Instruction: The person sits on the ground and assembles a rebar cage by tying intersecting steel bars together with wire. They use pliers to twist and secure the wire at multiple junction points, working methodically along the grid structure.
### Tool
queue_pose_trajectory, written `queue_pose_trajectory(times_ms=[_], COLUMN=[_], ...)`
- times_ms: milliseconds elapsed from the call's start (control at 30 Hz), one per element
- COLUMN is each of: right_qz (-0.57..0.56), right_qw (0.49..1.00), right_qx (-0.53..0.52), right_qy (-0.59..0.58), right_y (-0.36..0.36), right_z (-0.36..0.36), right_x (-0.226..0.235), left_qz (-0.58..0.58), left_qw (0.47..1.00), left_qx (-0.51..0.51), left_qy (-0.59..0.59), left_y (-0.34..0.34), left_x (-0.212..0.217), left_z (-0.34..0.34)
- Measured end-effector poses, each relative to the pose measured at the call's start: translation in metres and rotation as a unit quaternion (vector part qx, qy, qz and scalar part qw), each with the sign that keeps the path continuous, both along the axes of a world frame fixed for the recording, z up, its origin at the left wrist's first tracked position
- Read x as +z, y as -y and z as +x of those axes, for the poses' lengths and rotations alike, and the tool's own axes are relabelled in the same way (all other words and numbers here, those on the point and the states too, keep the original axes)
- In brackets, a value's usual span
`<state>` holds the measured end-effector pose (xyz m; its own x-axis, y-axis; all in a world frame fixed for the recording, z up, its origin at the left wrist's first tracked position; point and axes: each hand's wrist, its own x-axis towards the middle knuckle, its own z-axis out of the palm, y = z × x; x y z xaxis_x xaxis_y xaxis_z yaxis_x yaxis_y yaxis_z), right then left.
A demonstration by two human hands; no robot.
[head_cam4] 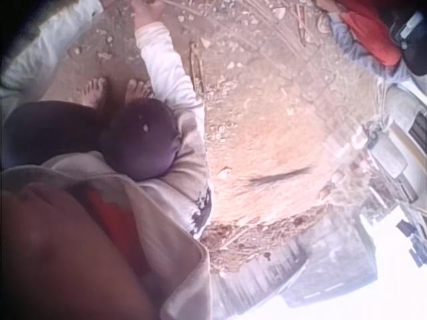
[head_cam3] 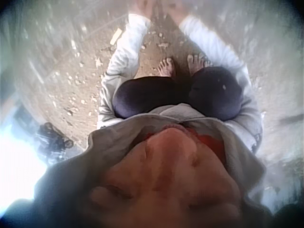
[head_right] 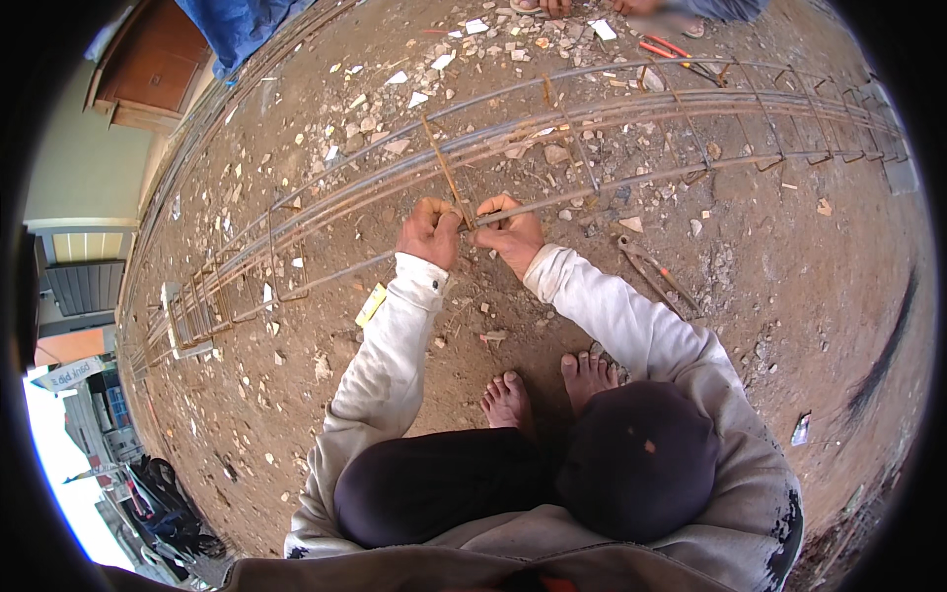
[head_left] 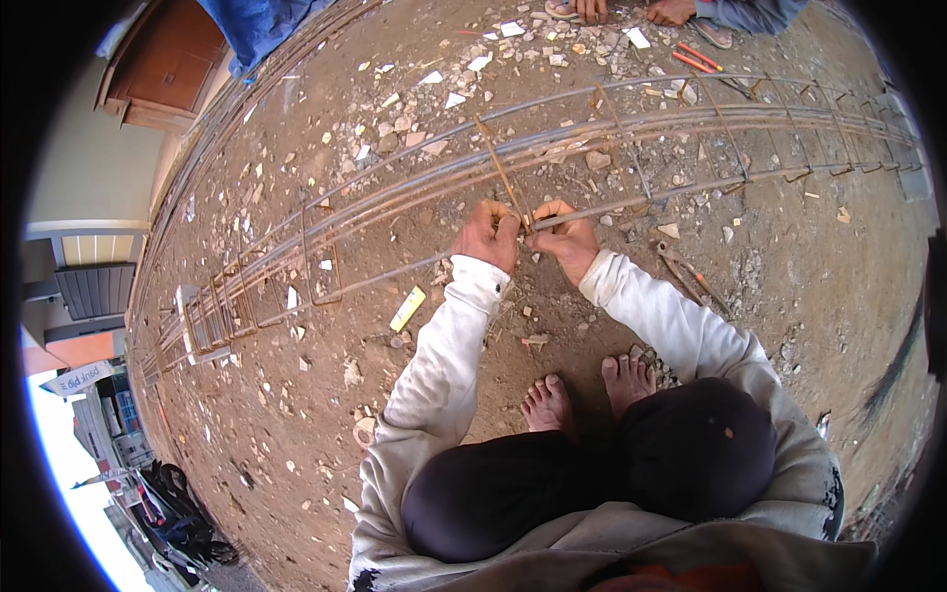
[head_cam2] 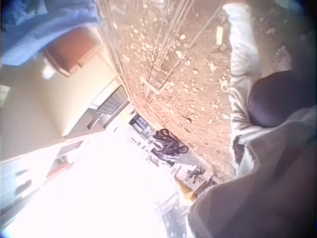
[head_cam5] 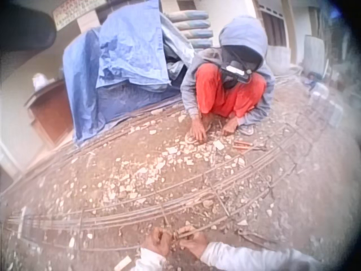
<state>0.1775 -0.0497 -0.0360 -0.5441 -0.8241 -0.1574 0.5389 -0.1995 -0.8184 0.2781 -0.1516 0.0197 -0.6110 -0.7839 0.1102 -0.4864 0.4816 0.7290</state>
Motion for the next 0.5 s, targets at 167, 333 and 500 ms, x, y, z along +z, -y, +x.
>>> queue_pose_trajectory(times_ms=[167,333,500], right_qz=[0.001,0.004,0.005], right_qw=[0.999,0.999,0.999], right_qx=[-0.006,-0.030,-0.042], right_qy=[0.039,0.018,-0.015], right_y=[0.000,0.004,0.000], right_z=[-0.009,-0.009,-0.017], right_x=[-0.005,-0.009,-0.017], left_qz=[0.100,0.229,0.319], left_qw=[0.990,0.963,0.941], left_qx=[0.017,0.015,0.006], left_qy=[0.094,0.144,0.116], left_y=[0.021,0.039,0.044], left_x=[-0.016,-0.029,-0.022], left_z=[-0.015,-0.027,-0.044])
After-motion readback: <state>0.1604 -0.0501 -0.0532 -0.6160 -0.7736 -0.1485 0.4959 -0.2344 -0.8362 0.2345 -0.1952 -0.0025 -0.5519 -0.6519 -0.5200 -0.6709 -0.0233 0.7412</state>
